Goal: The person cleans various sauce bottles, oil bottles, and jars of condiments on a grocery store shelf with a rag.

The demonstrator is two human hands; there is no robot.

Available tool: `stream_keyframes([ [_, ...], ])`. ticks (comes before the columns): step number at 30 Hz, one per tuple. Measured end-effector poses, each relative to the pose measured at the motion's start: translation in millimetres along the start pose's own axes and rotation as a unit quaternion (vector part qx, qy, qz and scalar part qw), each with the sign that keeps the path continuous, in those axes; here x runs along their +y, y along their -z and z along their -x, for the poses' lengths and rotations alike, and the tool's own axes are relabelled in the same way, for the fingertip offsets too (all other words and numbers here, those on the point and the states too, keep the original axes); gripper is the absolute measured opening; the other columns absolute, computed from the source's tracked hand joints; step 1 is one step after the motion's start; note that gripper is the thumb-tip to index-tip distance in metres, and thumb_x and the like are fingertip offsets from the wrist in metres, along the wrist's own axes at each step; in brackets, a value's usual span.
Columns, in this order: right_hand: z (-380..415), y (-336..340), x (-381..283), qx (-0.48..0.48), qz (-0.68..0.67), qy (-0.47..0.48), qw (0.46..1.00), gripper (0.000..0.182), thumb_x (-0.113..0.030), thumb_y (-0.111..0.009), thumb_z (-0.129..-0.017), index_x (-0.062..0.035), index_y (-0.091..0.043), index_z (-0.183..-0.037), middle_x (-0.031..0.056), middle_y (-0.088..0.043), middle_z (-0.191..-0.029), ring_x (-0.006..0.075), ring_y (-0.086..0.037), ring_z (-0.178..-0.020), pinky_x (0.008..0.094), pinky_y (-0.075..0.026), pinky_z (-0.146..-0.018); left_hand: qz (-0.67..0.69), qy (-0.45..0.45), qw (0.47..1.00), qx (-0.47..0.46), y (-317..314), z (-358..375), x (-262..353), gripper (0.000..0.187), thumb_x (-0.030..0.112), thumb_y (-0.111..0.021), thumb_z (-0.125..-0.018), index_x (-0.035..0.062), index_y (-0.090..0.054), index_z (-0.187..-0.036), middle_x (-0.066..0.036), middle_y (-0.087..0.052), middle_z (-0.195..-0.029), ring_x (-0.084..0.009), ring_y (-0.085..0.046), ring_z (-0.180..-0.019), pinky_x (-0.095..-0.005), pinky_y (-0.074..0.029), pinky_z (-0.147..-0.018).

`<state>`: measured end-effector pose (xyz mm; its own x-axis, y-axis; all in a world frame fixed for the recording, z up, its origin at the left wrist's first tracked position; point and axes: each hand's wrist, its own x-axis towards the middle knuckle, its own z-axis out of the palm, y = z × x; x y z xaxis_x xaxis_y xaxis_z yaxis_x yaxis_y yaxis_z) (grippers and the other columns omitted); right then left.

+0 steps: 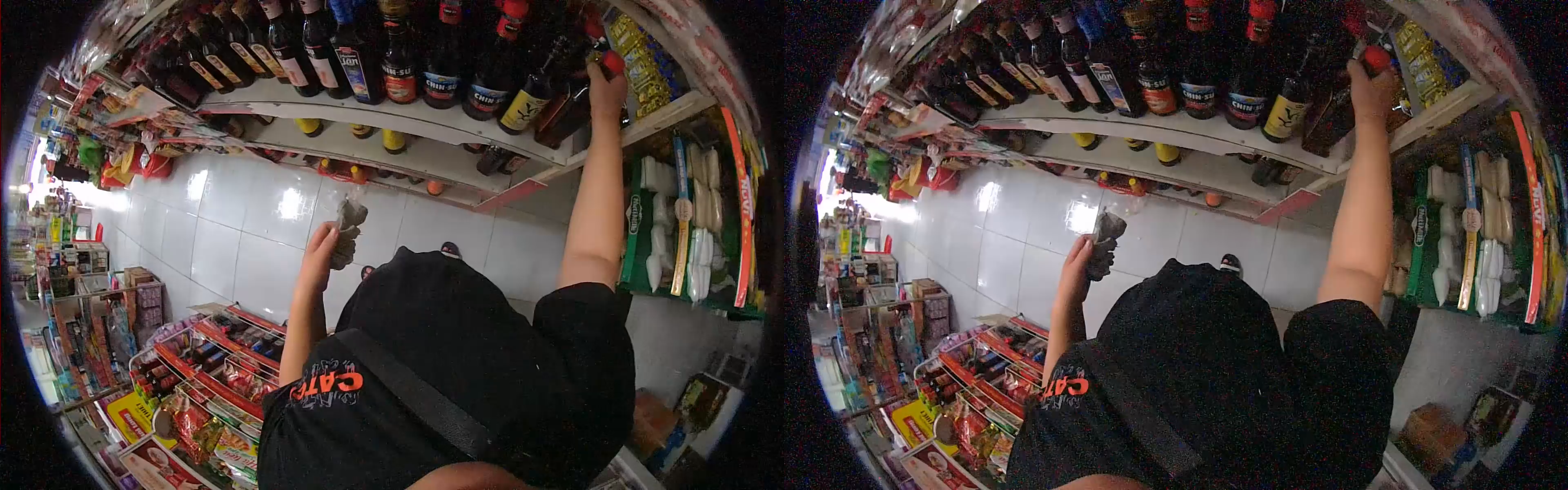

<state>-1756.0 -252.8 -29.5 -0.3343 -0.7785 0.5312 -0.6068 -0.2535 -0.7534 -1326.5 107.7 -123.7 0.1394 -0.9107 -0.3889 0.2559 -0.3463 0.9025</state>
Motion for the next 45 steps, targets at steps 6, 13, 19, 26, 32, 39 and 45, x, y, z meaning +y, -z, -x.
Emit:
stream_keyframes([
  [6, -2, 5, 7, 0.016, 0.092, 0.058, 0.994, 0.032, -0.024, -0.064, -0.073, -0.0018, -0.058, -0.096, 0.0114, -0.06, -0.092, 0.0257, -0.055, -0.086, 0.0362, -0.04, -0.078, 0.0, 0.012, 1.0, 0.008, -1, -1, -3, 0.032, 0.028, -0.042, -0.09, 0.0028, -0.048, -0.109, -0.01, -0.059, -0.092, -0.0169, -0.058, -0.073, -0.0273, -0.046, -0.059],
  [13, -2, -2, 12, 0.033, 0.077, 0.042, 0.996, 0.052, -0.039, -0.068, -0.066, -0.002, -0.055, -0.1, 0.0207, -0.057, -0.101, 0.0388, -0.053, -0.094, 0.0457, -0.04, -0.083, -0.001, 0.014, 1.0, 0.025, -5, -3, -1, 0.03, 0.025, -0.041, -0.09, 0.0022, -0.047, -0.108, -0.01, -0.059, -0.091, -0.0167, -0.057, -0.072, -0.0266, -0.046, -0.058],
  [19, 11, 7, -14, 0.055, 0.108, 0.08, 0.989, 0.047, -0.033, -0.067, -0.073, -0.0014, -0.052, -0.105, 0.0128, -0.06, -0.093, 0.0261, -0.056, -0.088, 0.0359, -0.041, -0.079, 0.017, 0.024, 0.999, 0.024, -13, 0, 2, 0.026, 0.026, -0.044, -0.089, 0.0038, -0.052, -0.099, -0.006, -0.059, -0.086, -0.0109, -0.052, -0.066, -0.0228, -0.04, -0.054],
  [26, 25, 14, -29, 0.036, -0.018, 0.069, 0.997, 0.068, -0.026, -0.068, -0.075, 0.0075, -0.029, -0.119, 0.0164, -0.054, -0.104, 0.0226, -0.054, -0.094, 0.0336, -0.043, -0.082, 0.012, 0.013, 1.0, 0.023, -11, 0, 4, 0.027, 0.027, -0.044, -0.089, 0.0034, -0.051, -0.1, -0.006, -0.06, -0.087, -0.0099, -0.051, -0.065, -0.0222, -0.038, -0.052],
  [32, 31, 9, -15, 0.056, -0.05, 0.059, 0.995, 0.07, -0.037, -0.068, -0.073, 0.0054, -0.037, -0.119, 0.0243, -0.042, -0.118, 0.0363, -0.042, -0.11, 0.0458, -0.033, -0.092, 0.017, 0.009, 0.999, 0.041, -10, 1, 0, 0.028, 0.027, -0.042, -0.09, 0.0027, -0.05, -0.102, -0.007, -0.06, -0.089, -0.0101, -0.051, -0.065, -0.0222, -0.038, -0.052],
  [39, 69, 25, -55, 0.17, 0.098, 0.24, 0.951, 0.049, -0.023, -0.065, -0.076, 0.0049, -0.044, -0.111, 0.019, -0.049, -0.107, 0.0308, -0.049, -0.096, 0.0408, -0.039, -0.082, 0.016, 0.009, 0.998, 0.06, -1, 2, -4, 0.028, 0.026, -0.042, -0.09, 0.0039, -0.05, -0.105, -0.007, -0.059, -0.084, -0.0127, -0.055, -0.063, -0.0237, -0.043, -0.052],
  [45, 78, 1, -87, 0.072, -0.042, 0.251, 0.964, 0.052, -0.019, -0.067, -0.073, 0.0015, -0.042, -0.114, 0.0181, -0.049, -0.104, 0.0324, -0.049, -0.089, 0.0406, -0.04, -0.081, 0.003, -0.035, 0.996, 0.086, 0, 3, -2, 0.025, 0.027, -0.043, -0.09, 0.0051, -0.05, -0.1, -0.005, -0.058, -0.079, -0.0117, -0.054, -0.06, -0.0229, -0.041, -0.05],
])
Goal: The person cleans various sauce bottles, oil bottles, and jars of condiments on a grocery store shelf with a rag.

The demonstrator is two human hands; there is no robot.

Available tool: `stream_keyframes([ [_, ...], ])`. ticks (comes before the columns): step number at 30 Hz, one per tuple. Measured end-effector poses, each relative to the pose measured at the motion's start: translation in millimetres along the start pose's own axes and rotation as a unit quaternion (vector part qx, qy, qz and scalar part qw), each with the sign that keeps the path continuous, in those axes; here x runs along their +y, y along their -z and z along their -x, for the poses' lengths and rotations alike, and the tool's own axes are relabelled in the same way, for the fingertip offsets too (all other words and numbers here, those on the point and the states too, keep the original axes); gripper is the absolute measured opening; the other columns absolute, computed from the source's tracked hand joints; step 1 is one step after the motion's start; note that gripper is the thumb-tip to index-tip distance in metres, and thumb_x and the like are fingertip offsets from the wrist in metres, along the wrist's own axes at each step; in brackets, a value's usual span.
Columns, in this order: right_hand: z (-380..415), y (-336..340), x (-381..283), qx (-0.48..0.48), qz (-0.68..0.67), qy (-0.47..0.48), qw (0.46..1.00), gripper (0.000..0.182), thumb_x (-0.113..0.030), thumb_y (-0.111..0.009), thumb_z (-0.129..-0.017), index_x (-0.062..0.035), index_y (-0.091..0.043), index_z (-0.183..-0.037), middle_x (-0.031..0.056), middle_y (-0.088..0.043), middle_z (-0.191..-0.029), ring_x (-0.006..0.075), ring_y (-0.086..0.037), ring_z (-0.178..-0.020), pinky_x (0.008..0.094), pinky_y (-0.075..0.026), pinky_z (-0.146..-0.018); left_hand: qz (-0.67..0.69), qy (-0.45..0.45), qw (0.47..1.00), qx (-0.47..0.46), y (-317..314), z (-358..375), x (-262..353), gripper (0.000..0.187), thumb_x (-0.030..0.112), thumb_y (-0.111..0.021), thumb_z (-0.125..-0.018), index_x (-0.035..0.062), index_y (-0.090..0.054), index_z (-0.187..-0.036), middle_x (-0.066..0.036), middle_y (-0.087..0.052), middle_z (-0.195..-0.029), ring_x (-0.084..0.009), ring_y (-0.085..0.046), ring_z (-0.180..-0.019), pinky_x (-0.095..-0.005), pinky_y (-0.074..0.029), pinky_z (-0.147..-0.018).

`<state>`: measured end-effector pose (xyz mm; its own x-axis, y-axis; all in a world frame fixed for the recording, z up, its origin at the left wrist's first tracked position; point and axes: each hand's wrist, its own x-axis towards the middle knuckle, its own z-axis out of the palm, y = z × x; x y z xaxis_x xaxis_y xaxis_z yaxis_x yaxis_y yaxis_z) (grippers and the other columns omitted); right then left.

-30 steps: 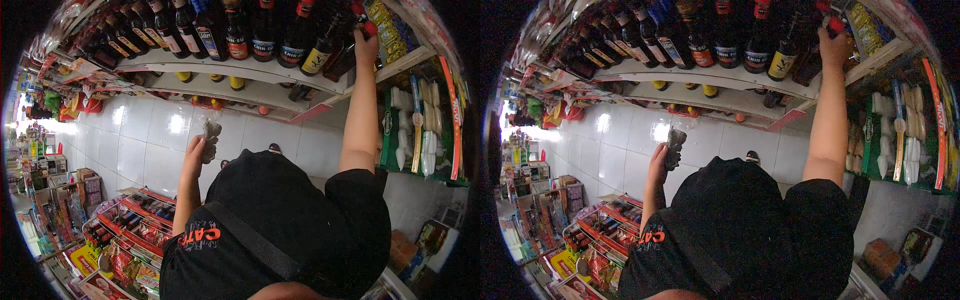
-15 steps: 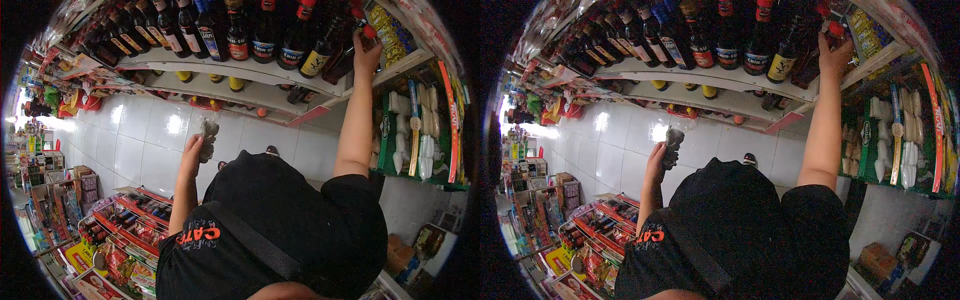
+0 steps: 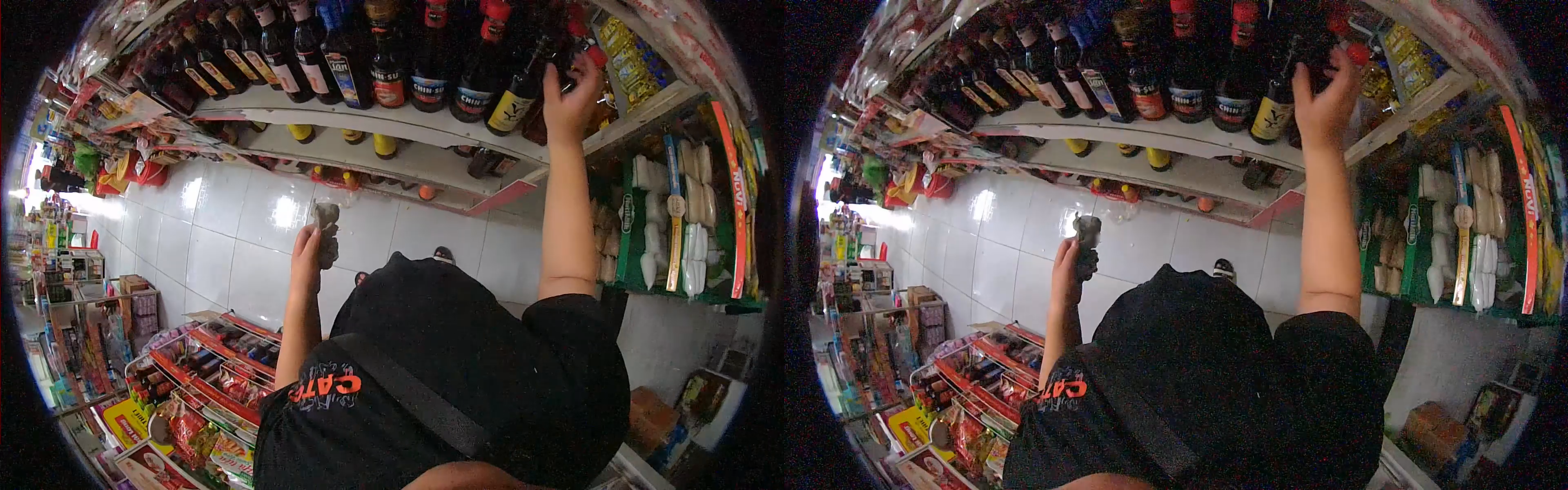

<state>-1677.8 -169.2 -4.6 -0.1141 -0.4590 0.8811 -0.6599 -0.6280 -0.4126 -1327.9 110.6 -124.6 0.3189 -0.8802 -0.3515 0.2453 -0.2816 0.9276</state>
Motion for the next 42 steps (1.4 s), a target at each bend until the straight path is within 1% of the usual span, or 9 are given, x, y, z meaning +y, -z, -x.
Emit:
stream_keyframes([
  [5, -14, -18, -9, -0.094, 0.04, -0.083, 0.991, 0.075, -0.024, -0.07, -0.071, 0.0037, -0.029, -0.127, 0.0266, -0.041, -0.121, 0.0387, -0.044, -0.109, 0.0415, -0.038, -0.09, 0.019, 0.009, 1.0, 0.021, -8, 0, -1, 0.024, 0.024, -0.046, -0.089, 0.0037, -0.051, -0.101, -0.006, -0.058, -0.081, -0.0098, -0.05, -0.061, -0.0222, -0.036, -0.048],
  [17, -8, -23, 11, -0.148, 0.152, -0.15, 0.966, 0.063, -0.026, -0.071, -0.062, 0.0058, -0.046, -0.11, 0.0267, -0.049, -0.109, 0.0405, -0.046, -0.103, 0.044, -0.037, -0.089, 0.035, 0.031, 0.999, 0.001, -4, 7, -4, 0.023, 0.022, -0.048, -0.088, 0.0033, -0.05, -0.102, -0.006, -0.057, -0.079, -0.0106, -0.051, -0.06, -0.0218, -0.04, -0.047],
  [19, -6, -22, 10, -0.155, -0.106, -0.182, 0.965, 0.061, -0.02, -0.07, -0.063, 0.0058, -0.046, -0.112, 0.0257, -0.049, -0.112, 0.0372, -0.048, -0.104, 0.0408, -0.036, -0.091, 0.028, 0.027, 0.999, 0.021, -6, 8, -5, 0.023, 0.022, -0.05, -0.087, 0.0035, -0.05, -0.102, -0.005, -0.055, -0.076, -0.0115, -0.051, -0.061, -0.0239, -0.043, -0.052],
  [27, 47, -8, -8, -0.126, -0.202, -0.213, 0.948, 0.045, -0.006, -0.06, -0.074, -0.0018, -0.04, -0.113, 0.0153, -0.047, -0.11, 0.0249, -0.047, -0.101, 0.0347, -0.04, -0.086, 0.031, 0.072, 0.997, -0.014, 2, 0, -21, 0.024, 0.024, -0.05, -0.088, 0.0051, -0.051, -0.102, -0.006, -0.061, -0.09, -0.0122, -0.055, -0.067, -0.0272, -0.048, -0.057],
  [30, 60, -10, -8, -0.06, -0.122, -0.13, 0.982, 0.034, -0.003, -0.06, -0.075, -0.0022, -0.043, -0.105, 0.0095, -0.046, -0.098, 0.0199, -0.045, -0.091, 0.0312, -0.039, -0.082, 0.039, 0.082, 0.996, -0.023, -3, -1, -22, 0.03, 0.036, -0.051, -0.086, 0.009, -0.056, -0.097, 0.0, -0.06, -0.075, -0.008, -0.052, -0.053, -0.0218, -0.037, -0.042],
  [32, 71, -3, -12, -0.063, -0.124, -0.037, 0.99, 0.021, -0.001, -0.058, -0.076, -0.0027, -0.043, -0.092, 0.0069, -0.045, -0.09, 0.0171, -0.044, -0.084, 0.0292, -0.037, -0.079, 0.022, 0.096, 0.995, -0.032, -1, 0, -25, 0.04, 0.043, -0.051, -0.083, 0.0096, -0.059, -0.103, -0.004, -0.062, -0.089, -0.0127, -0.057, -0.07, -0.0272, -0.046, -0.056],
  [34, 66, 13, -60, -0.129, -0.251, -0.062, 0.957, 0.015, -0.001, -0.055, -0.077, -0.0041, -0.041, -0.082, 0.0068, -0.047, -0.078, 0.0161, -0.046, -0.069, 0.0289, -0.041, -0.069, -0.07, 0.033, 0.997, 0.011, 0, -6, -37, 0.045, 0.047, -0.051, -0.082, 0.0081, -0.059, -0.104, -0.006, -0.06, -0.096, -0.0135, -0.056, -0.085, -0.0274, -0.045, -0.071],
  [39, 72, 38, -160, -0.314, -0.556, -0.094, 0.764, 0.016, -0.002, -0.056, -0.071, -0.0062, -0.044, -0.08, 0.0057, -0.056, -0.066, 0.017, -0.053, -0.062, 0.0336, -0.047, -0.068, 0.277, 0.009, 0.956, -0.097, -32, -13, -15, 0.035, 0.029, -0.049, -0.089, 0.0012, -0.051, -0.11, -0.006, -0.059, -0.098, -0.0118, -0.051, -0.097, -0.0274, -0.04, -0.086],
  [42, 106, 28, -207, -0.368, -0.579, -0.19, 0.703, 0.017, -0.001, -0.055, -0.068, -0.0041, -0.044, -0.081, 0.0064, -0.056, -0.068, 0.0177, -0.056, -0.066, 0.0344, -0.047, -0.07, 0.062, -0.191, 0.97, -0.135, -86, -80, -104, 0.029, 0.027, -0.046, -0.091, 0.0033, -0.056, -0.102, -0.002, -0.059, -0.097, -0.009, -0.053, -0.088, -0.0233, -0.042, -0.08],
])
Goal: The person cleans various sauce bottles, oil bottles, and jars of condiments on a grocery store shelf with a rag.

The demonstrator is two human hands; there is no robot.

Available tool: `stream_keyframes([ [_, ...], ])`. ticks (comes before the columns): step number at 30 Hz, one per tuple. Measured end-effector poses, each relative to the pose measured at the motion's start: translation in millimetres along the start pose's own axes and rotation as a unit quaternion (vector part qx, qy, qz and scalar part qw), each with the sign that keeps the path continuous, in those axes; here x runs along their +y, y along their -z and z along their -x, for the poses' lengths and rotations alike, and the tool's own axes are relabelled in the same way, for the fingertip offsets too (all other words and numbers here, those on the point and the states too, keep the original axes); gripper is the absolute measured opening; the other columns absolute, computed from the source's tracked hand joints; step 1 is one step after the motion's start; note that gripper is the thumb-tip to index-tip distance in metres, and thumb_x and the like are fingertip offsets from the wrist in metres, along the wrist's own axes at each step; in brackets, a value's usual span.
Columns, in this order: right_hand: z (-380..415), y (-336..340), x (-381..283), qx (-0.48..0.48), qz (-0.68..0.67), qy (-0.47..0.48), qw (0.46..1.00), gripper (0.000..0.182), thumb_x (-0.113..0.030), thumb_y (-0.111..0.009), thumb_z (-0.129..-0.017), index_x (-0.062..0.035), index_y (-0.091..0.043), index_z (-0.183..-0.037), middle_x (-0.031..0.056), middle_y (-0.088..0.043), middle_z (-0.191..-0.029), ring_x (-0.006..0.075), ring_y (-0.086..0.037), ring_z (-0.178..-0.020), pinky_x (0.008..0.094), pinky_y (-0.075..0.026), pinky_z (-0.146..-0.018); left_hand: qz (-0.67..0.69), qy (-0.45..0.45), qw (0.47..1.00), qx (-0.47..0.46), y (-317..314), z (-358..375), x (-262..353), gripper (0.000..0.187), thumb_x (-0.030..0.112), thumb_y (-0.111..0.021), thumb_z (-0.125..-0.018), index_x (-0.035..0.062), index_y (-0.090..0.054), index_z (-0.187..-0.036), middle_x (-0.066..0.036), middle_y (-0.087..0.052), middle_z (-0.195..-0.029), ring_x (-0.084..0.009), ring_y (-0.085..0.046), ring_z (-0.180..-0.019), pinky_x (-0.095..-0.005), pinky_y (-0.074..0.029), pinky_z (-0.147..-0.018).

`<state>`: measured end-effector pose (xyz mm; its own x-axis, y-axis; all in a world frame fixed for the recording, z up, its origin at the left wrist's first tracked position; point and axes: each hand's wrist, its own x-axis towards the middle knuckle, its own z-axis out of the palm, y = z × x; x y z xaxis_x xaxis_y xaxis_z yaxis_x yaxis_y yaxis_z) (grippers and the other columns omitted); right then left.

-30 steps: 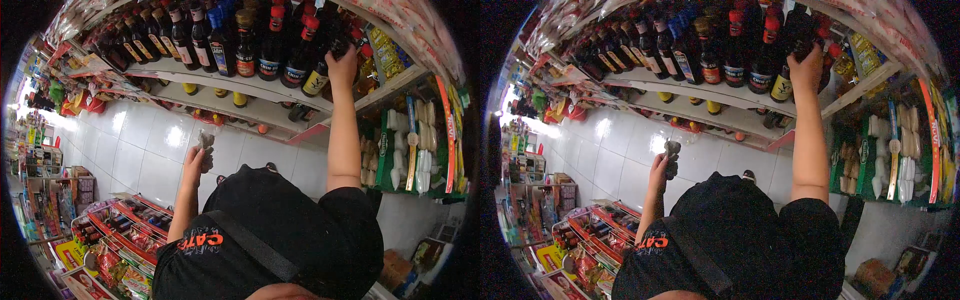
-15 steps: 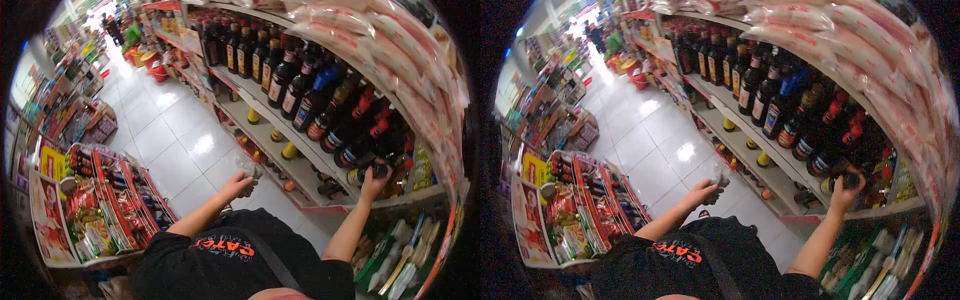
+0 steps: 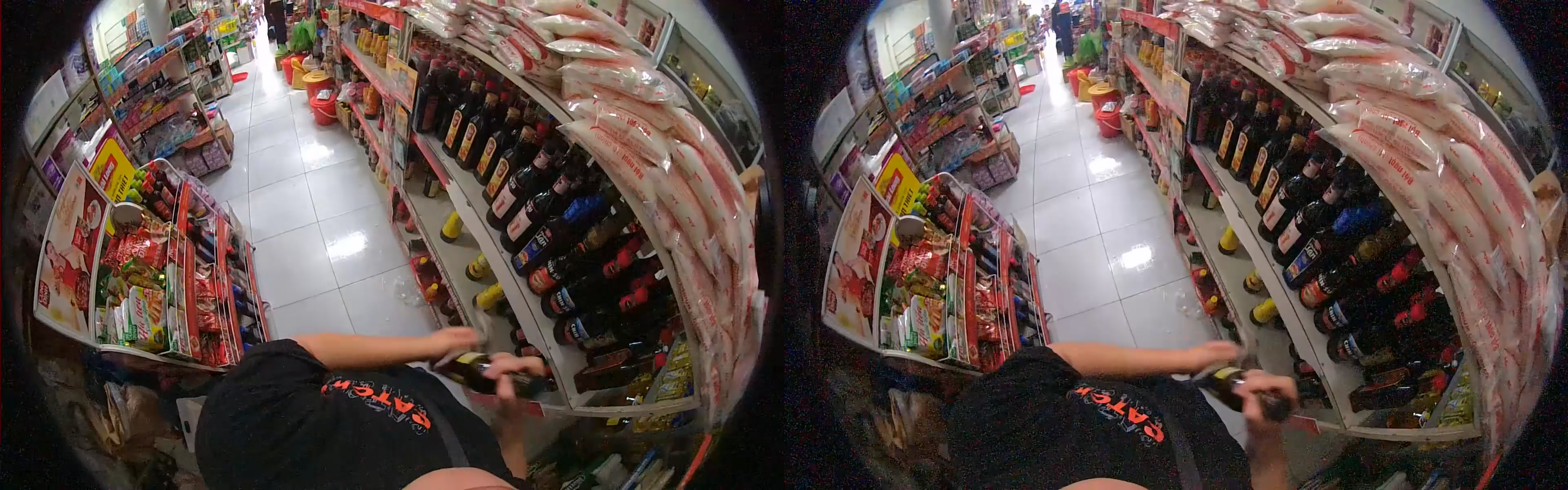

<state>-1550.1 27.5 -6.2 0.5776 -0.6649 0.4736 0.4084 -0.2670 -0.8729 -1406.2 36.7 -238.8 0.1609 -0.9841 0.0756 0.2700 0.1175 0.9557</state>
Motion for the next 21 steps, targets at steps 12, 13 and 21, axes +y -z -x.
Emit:
stream_keyframes([
  [12, 2, -10, -3, -0.015, 0.029, 0.031, 0.999, 0.019, -0.001, -0.053, -0.073, -0.0021, -0.037, -0.083, 0.0095, -0.059, -0.066, 0.0182, -0.057, -0.063, 0.0387, -0.046, -0.077, -0.125, -0.004, 0.992, -0.021, -34, 23, 143, 0.032, 0.026, -0.048, -0.088, -0.0003, -0.055, -0.104, -0.009, -0.059, -0.099, -0.015, -0.052, -0.093, -0.0286, -0.04, -0.083],
  [13, -3, -5, -9, -0.046, 0.027, 0.072, 0.996, 0.02, -0.005, -0.055, -0.075, -0.0019, -0.037, -0.082, 0.0096, -0.059, -0.066, 0.0182, -0.057, -0.062, 0.0406, -0.047, -0.077, -0.156, 0.031, 0.987, -0.007, -27, 18, 134, 0.033, 0.028, -0.048, -0.088, -0.0004, -0.056, -0.103, -0.01, -0.059, -0.098, -0.0158, -0.053, -0.091, -0.0283, -0.041, -0.082],
  [21, -8, 1, 13, -0.011, 0.062, -0.024, 0.998, 0.01, -0.004, -0.052, -0.067, -0.0042, -0.045, -0.074, 0.0151, -0.056, -0.083, 0.0296, -0.055, -0.094, 0.0473, -0.035, -0.092, -0.083, -0.03, 0.989, -0.118, -22, 9, 122, 0.039, 0.032, -0.04, -0.091, -0.0013, -0.05, -0.107, -0.01, -0.048, -0.115, -0.0158, -0.04, -0.108, -0.0315, -0.03, -0.094],
])
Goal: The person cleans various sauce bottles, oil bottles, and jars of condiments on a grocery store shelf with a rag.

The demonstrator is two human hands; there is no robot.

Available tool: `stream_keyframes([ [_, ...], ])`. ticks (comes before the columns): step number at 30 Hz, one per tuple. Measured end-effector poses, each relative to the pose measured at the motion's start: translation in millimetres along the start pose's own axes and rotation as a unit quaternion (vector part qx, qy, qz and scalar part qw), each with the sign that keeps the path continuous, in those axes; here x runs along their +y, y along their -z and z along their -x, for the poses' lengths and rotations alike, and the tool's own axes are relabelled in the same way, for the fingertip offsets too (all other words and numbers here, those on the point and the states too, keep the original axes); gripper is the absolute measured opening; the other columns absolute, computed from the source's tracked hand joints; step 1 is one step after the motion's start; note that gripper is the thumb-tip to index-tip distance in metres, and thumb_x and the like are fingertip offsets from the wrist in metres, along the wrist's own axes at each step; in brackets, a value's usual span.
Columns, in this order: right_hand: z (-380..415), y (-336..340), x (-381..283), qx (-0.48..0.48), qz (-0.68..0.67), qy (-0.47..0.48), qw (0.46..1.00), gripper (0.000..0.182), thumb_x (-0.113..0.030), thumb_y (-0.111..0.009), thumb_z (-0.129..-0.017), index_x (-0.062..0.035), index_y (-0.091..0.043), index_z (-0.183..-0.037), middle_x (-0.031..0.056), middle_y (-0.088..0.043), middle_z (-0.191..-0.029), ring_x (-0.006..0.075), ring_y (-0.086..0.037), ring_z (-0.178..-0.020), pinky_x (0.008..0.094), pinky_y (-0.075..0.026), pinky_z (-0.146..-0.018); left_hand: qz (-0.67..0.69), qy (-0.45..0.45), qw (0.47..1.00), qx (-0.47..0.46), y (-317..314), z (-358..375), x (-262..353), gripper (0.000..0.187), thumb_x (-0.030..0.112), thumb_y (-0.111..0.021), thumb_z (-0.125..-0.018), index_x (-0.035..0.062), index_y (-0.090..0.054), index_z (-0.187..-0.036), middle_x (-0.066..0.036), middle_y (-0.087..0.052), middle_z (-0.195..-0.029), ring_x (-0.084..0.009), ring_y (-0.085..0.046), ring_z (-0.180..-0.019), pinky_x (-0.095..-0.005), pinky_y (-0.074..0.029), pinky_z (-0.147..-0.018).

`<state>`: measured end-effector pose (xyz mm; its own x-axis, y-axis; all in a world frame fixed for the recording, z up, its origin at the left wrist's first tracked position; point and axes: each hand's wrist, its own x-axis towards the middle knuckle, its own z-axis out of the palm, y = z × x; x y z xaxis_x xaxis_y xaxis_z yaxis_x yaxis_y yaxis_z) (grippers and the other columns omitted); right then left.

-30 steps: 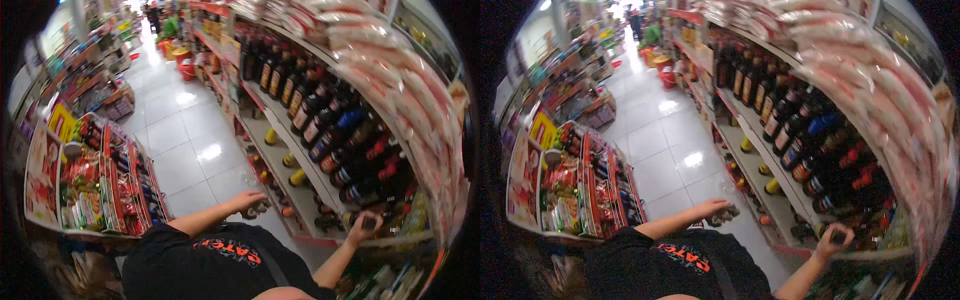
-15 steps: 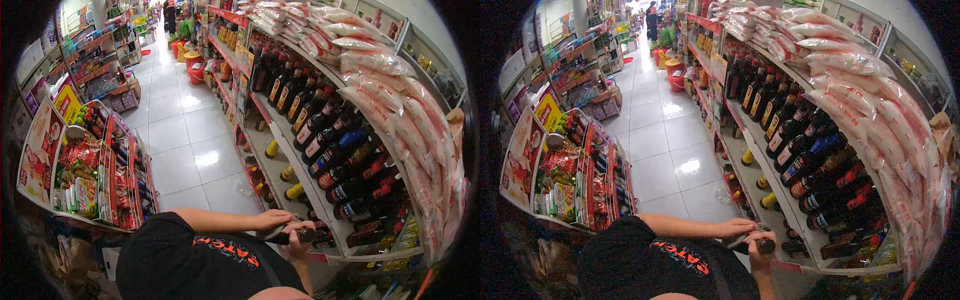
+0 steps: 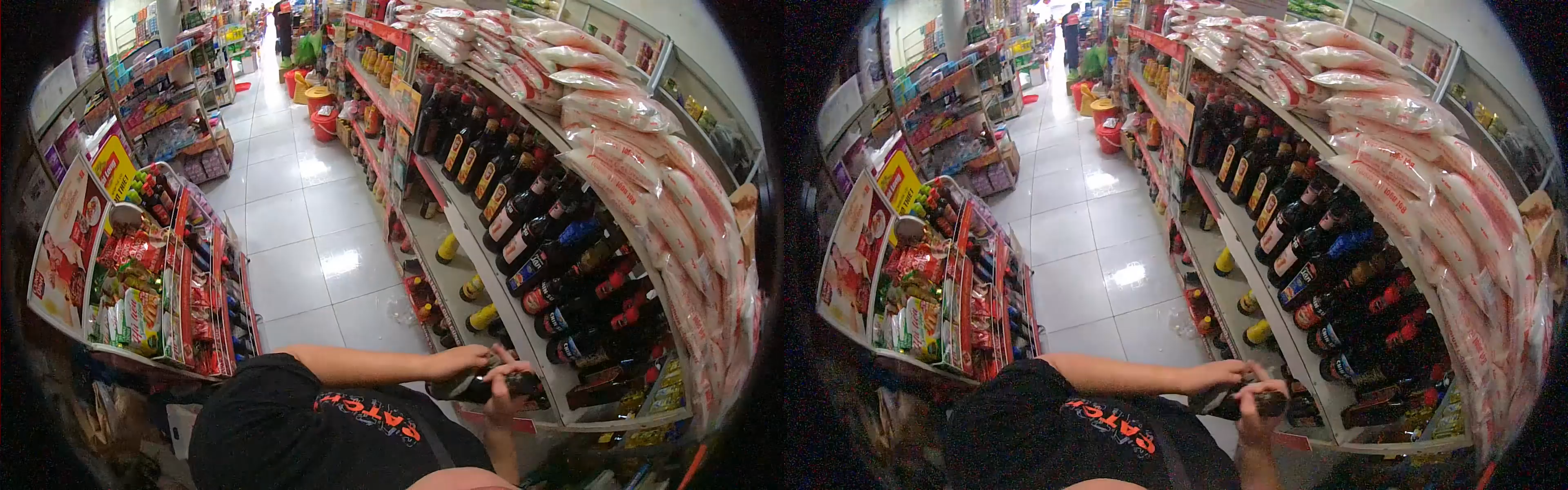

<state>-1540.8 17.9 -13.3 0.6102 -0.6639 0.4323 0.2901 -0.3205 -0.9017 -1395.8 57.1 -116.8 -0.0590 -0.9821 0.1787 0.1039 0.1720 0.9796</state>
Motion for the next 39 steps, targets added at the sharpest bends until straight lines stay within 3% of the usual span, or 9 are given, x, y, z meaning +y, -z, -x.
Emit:
stream_keyframes([
  [2, 3, -12, -1, 0.01, 0.043, 0.027, 0.999, 0.008, -0.006, -0.054, -0.066, -0.0051, -0.046, -0.07, 0.0168, -0.056, -0.091, 0.0311, -0.053, -0.101, 0.0482, -0.03, -0.097, 0.175, 0.055, 0.983, -0.027, -4, -3, 27, 0.04, 0.035, -0.04, -0.091, -0.0013, -0.051, -0.103, -0.008, -0.051, -0.107, -0.0138, -0.044, -0.1, -0.0302, -0.035, -0.089],
  [6, -6, -11, -29, -0.066, 0.075, 0.089, 0.991, 0.015, -0.013, -0.055, -0.067, -0.0066, -0.045, -0.075, 0.0109, -0.061, -0.081, 0.0313, -0.05, -0.108, 0.0494, -0.018, -0.104, 0.051, 0.222, 0.969, -0.096, 22, -3, -31, 0.056, 0.05, -0.036, -0.089, 0.0011, -0.05, -0.113, -0.008, -0.054, -0.106, -0.0154, -0.049, -0.097, -0.0289, -0.04, -0.085],
  [14, -14, -1, -11, -0.08, 0.005, 0.071, 0.994, 0.017, -0.017, -0.055, -0.067, -0.0074, -0.044, -0.076, 0.005, -0.061, -0.066, 0.0313, -0.052, -0.103, 0.0497, -0.009, -0.107, 0.18, -0.034, 0.964, -0.194, 3, -5, 72, 0.07, 0.057, -0.018, -0.089, 0.0017, -0.038, -0.127, -0.008, -0.039, -0.129, -0.0166, -0.035, -0.119, -0.0317, -0.024, -0.102],
  [22, -12, -6, -22, -0.072, 0.043, 0.046, 0.995, 0.008, -0.013, -0.055, -0.062, -0.0077, -0.049, -0.062, 0.0112, -0.061, -0.077, 0.0285, -0.055, -0.099, 0.0502, -0.013, -0.106, 0.15, 0.187, 0.952, -0.192, 4, 2, -46, 0.063, 0.054, -0.019, -0.09, 0.0048, -0.046, -0.118, -0.004, -0.052, -0.113, -0.0117, -0.047, -0.102, -0.0278, -0.037, -0.091],
  [27, -10, 7, 7, -0.034, 0.077, 0.044, 0.996, 0.013, -0.012, -0.055, -0.062, -0.007, -0.046, -0.069, 0.0172, -0.06, -0.098, 0.0293, -0.053, -0.104, 0.0513, -0.01, -0.106, 0.248, 0.02, 0.946, -0.21, 3, -1, 51, 0.082, 0.064, -0.003, -0.082, 0.006, -0.004, -0.139, -0.006, -0.005, -0.145, -0.0174, -0.004, -0.133, -0.0307, -0.003, -0.107],
  [32, 1, -2, 9, -0.047, 0.114, 0.011, 0.992, 0.022, -0.014, -0.062, -0.064, -0.0041, -0.046, -0.076, 0.0217, -0.058, -0.098, 0.0235, -0.057, -0.087, 0.0373, -0.043, -0.079, 0.249, 0.095, 0.964, 0.006, 2, -28, 24, 0.058, 0.055, -0.016, -0.089, 0.0081, -0.038, -0.115, -0.006, -0.041, -0.124, -0.0161, -0.037, -0.115, -0.0339, -0.027, -0.1],
  [35, 0, 0, 15, -0.027, -0.009, -0.011, 1.0, 0.028, -0.015, -0.065, -0.064, -0.0038, -0.046, -0.081, 0.019, -0.058, -0.091, 0.0222, -0.057, -0.081, 0.0341, -0.044, -0.079, 0.461, 0.032, 0.884, 0.074, -1, -27, -4, 0.049, 0.05, -0.029, -0.091, 0.0078, -0.039, -0.114, -0.009, -0.042, -0.12, -0.0154, -0.041, -0.109, -0.0327, -0.032, -0.095],
  [38, 4, 32, 40, 0.101, -0.204, -0.067, 0.971, 0.021, -0.012, -0.057, -0.071, -0.0064, -0.046, -0.087, 0.0108, -0.054, -0.085, 0.0214, -0.054, -0.079, 0.0335, -0.042, -0.077, -0.012, 0.126, 0.992, -0.024, 11, -9, 3, 0.053, 0.045, -0.051, -0.084, 0.0053, -0.037, -0.118, -0.012, -0.041, -0.123, -0.0199, -0.041, -0.113, -0.0333, -0.033, -0.094],
  [39, -1, 33, 36, 0.119, -0.175, -0.057, 0.976, 0.019, -0.012, -0.055, -0.073, -0.0075, -0.046, -0.089, 0.0097, -0.053, -0.084, 0.0209, -0.054, -0.079, 0.0338, -0.043, -0.076, -0.049, -0.014, 0.995, -0.083, 18, 9, -11, 0.074, 0.039, -0.068, -0.072, 0.0032, -0.032, -0.125, -0.014, -0.04, -0.127, -0.0241, -0.04, -0.115, -0.0343, -0.033, -0.094],
])
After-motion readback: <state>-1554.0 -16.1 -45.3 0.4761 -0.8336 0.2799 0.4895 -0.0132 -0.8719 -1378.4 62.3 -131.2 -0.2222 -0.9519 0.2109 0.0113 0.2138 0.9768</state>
